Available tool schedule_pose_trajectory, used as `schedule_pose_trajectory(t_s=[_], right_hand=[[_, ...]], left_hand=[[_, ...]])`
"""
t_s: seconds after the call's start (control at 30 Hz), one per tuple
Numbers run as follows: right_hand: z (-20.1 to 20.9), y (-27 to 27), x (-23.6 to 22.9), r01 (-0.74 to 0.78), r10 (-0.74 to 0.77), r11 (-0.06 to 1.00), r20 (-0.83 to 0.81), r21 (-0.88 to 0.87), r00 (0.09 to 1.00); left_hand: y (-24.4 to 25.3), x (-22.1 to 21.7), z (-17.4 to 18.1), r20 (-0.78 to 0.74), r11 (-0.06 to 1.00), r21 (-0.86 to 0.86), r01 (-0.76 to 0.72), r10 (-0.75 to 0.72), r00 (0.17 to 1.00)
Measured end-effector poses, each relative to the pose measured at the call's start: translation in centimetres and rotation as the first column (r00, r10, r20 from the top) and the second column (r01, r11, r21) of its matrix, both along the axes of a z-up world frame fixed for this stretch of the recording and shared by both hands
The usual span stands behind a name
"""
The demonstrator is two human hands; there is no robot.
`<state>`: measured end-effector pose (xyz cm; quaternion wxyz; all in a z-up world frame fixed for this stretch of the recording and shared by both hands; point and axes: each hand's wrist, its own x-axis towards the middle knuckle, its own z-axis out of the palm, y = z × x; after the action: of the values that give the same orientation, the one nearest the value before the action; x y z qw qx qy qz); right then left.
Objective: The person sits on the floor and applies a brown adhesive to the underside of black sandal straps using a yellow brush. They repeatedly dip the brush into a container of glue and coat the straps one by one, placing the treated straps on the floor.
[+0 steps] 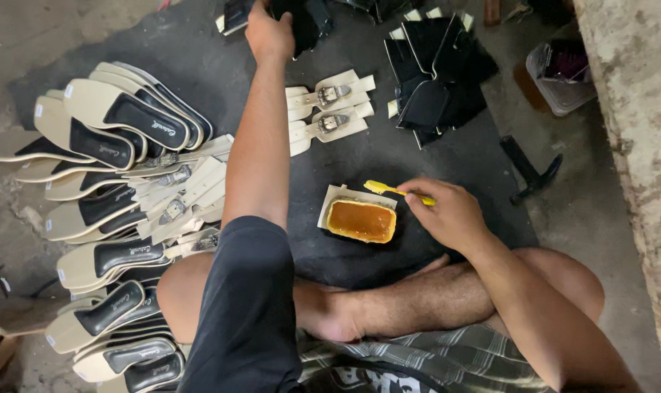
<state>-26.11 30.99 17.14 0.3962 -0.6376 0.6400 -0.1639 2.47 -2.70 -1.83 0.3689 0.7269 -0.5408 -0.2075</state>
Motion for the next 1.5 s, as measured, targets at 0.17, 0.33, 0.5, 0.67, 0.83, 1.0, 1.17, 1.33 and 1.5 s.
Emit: schedule_pose_trajectory(t_s=[0.17, 0.33, 0.5, 0.67, 0.83, 1.0, 1.17, 1.33, 1.5], right_hand=[[-0.1, 0.1, -0.1, -0.062, 0.063, 0.998, -0.035, 0.018, 0.997], [-0.9, 2.1, 0.8, -0.243, 0.230, 0.966, -0.139, -0.083, 0.963], [-2.1, 4.5, 3.1, -0.375, 0.294, 0.913, -0.377, -0.162, 0.878], [-0.8, 5.4, 2.6, -0.360, 0.220, 0.883, -0.412, -0.302, 0.884], [0.9, 6.4, 1.2, -0.337, 0.236, 0.914, -0.378, -0.228, 0.895], [1.5, 6.1, 0.0, -0.303, 0.220, 0.927, -0.332, -0.222, 0.917], [1.8, 5.5, -0.2, -0.364, 0.365, 0.928, -0.411, 0.084, 0.835], [2.7, 5.1, -2.3, -0.084, 0.074, 0.982, 0.066, 0.167, 0.995], [3.0, 5.7, -0.9, 0.175, -0.056, 0.949, 0.407, -0.262, 0.912]], left_hand=[[5.0, -0.8, 2.4, 0.331, 0.975, -0.212, 0.067, 0.007, 0.944], [15.1, -1.3, 4.7, 0.341, 0.802, 0.141, 0.580, -0.589, 0.732], [17.4, -1.2, 3.5, 0.400, 0.745, 0.356, 0.563, -0.667, 0.629], [17.5, -0.5, 4.4, 0.442, 0.788, 0.280, 0.549, -0.613, 0.655], [20.8, 2.8, 10.9, -0.085, 0.894, 0.063, 0.444, -0.438, 0.895], [28.7, 4.0, 17.2, -0.968, 0.898, -0.249, 0.363, -0.214, -0.134], [34.5, 1.8, 19.2, -0.993, 0.845, 0.034, 0.534, 0.091, -0.081], [36.1, 0.1, 18.5, -0.934, 0.853, 0.132, 0.504, -0.063, 0.351], [36.6, -0.7, 18.0, -0.769, 0.820, 0.011, 0.573, -0.359, 0.529]])
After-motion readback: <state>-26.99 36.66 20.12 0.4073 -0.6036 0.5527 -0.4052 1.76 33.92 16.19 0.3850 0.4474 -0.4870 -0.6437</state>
